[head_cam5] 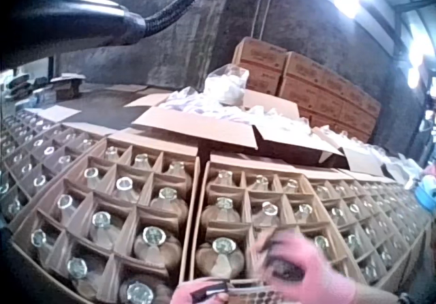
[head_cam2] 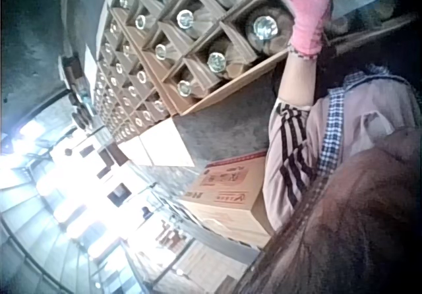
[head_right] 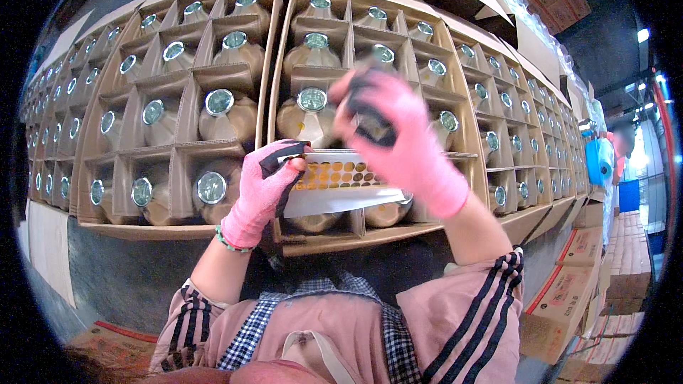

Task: The person applies round gold stickers to the lids of glass jars arranged in cardboard boxes. They peel individual stickers from a sheet and press them onto the jar tops one by one.

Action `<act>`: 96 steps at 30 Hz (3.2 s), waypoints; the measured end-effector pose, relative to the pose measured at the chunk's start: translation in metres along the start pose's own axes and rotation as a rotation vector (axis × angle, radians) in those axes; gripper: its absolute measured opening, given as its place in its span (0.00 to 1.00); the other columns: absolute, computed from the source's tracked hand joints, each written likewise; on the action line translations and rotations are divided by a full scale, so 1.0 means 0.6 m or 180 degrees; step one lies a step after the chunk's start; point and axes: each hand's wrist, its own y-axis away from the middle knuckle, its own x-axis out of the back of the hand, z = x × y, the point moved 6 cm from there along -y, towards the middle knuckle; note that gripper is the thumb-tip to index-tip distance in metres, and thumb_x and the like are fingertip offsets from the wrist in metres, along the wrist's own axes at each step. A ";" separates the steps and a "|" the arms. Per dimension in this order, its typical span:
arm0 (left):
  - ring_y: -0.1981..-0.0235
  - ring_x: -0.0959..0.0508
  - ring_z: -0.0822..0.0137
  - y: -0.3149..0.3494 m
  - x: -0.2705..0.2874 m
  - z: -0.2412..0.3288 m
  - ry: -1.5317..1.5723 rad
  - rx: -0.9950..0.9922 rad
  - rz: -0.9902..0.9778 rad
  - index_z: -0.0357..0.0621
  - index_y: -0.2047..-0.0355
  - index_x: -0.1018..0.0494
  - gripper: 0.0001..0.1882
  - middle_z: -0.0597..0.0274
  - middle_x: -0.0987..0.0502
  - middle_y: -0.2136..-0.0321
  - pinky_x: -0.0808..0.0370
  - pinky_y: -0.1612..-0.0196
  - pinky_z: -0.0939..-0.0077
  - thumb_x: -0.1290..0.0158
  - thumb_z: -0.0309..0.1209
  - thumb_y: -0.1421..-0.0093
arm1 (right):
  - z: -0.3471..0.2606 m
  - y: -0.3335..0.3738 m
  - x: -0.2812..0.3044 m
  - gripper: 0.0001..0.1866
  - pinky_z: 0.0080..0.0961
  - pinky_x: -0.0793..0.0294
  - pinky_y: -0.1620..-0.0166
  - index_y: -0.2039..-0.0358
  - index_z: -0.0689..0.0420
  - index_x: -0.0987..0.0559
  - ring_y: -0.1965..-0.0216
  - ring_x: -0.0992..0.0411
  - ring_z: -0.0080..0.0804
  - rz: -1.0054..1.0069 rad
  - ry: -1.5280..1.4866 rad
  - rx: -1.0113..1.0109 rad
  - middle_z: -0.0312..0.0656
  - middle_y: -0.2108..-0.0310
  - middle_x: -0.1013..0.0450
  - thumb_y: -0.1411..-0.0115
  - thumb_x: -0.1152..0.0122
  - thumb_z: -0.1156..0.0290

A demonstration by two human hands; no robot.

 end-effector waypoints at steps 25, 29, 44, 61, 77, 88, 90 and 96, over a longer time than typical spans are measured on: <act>0.76 0.29 0.72 -0.013 -0.018 -0.007 -0.0318 0.0362 -0.0217 0.34 0.71 0.28 0.13 0.57 0.27 0.79 0.33 0.71 0.78 0.47 0.34 0.51 | 0.364 -0.086 0.007 0.11 0.35 0.37 0.54 0.72 0.55 0.25 0.58 0.35 0.42 0.0098 0.2820 -0.0834 0.46 0.63 0.32 0.57 0.40 0.65; 0.75 0.30 0.75 -0.011 -0.003 -0.002 -0.0210 0.0326 -0.0025 0.33 0.70 0.29 0.13 0.59 0.27 0.78 0.33 0.70 0.81 0.47 0.33 0.51 | 0.136 -0.059 0.035 0.10 0.33 0.35 0.58 0.76 0.59 0.27 0.66 0.33 0.39 0.0573 0.0114 -0.1172 0.44 0.74 0.30 0.56 0.41 0.66; 0.73 0.32 0.78 0.002 0.004 -0.002 0.0139 -0.0048 0.0060 0.34 0.68 0.30 0.13 0.65 0.28 0.76 0.34 0.68 0.83 0.50 0.34 0.47 | -0.036 0.006 -0.038 0.08 0.31 0.36 0.63 0.75 0.60 0.28 0.69 0.34 0.42 -0.0629 0.0939 -0.0079 0.44 0.76 0.33 0.59 0.41 0.75; 0.79 0.38 0.80 -0.003 0.005 -0.004 0.0388 0.0025 0.0113 0.36 0.72 0.30 0.12 0.71 0.34 0.82 0.38 0.76 0.85 0.53 0.35 0.45 | -0.038 0.011 -0.066 0.12 0.34 0.37 0.57 0.74 0.56 0.28 0.61 0.34 0.39 -0.0368 0.1430 0.0650 0.38 0.70 0.32 0.65 0.41 0.76; 0.80 0.35 0.79 -0.009 -0.015 -0.015 -0.0384 0.0707 -0.0526 0.34 0.73 0.30 0.15 0.68 0.32 0.85 0.37 0.76 0.81 0.53 0.37 0.46 | 0.264 -0.176 -0.175 0.13 0.36 0.44 0.48 0.72 0.55 0.26 0.50 0.42 0.43 -0.1614 0.1769 -0.0497 0.47 0.55 0.36 0.58 0.38 0.64; 0.81 0.30 0.66 -0.010 -0.013 -0.015 -0.0450 0.0588 -0.0624 0.36 0.72 0.29 0.15 0.52 0.29 0.83 0.34 0.74 0.71 0.55 0.37 0.46 | 0.329 -0.205 -0.257 0.13 0.42 0.46 0.47 0.68 0.55 0.25 0.47 0.46 0.48 -0.2221 0.3377 -0.0139 0.48 0.51 0.41 0.57 0.47 0.67; 0.81 0.30 0.67 -0.011 -0.013 -0.013 -0.0428 0.0624 -0.0633 0.36 0.71 0.29 0.15 0.52 0.29 0.82 0.34 0.74 0.72 0.55 0.37 0.46 | 0.317 -0.208 -0.258 0.14 0.43 0.47 0.47 0.66 0.55 0.26 0.47 0.46 0.46 -0.2304 0.3553 -0.0031 0.47 0.50 0.41 0.56 0.47 0.68; 0.79 0.29 0.67 -0.014 -0.010 -0.015 -0.0281 0.0774 -0.0420 0.35 0.70 0.29 0.15 0.50 0.28 0.81 0.33 0.72 0.73 0.54 0.37 0.46 | 0.257 -0.223 -0.179 0.15 0.42 0.45 0.48 0.67 0.55 0.26 0.48 0.44 0.43 -0.0790 0.3247 -0.0236 0.45 0.53 0.38 0.57 0.41 0.64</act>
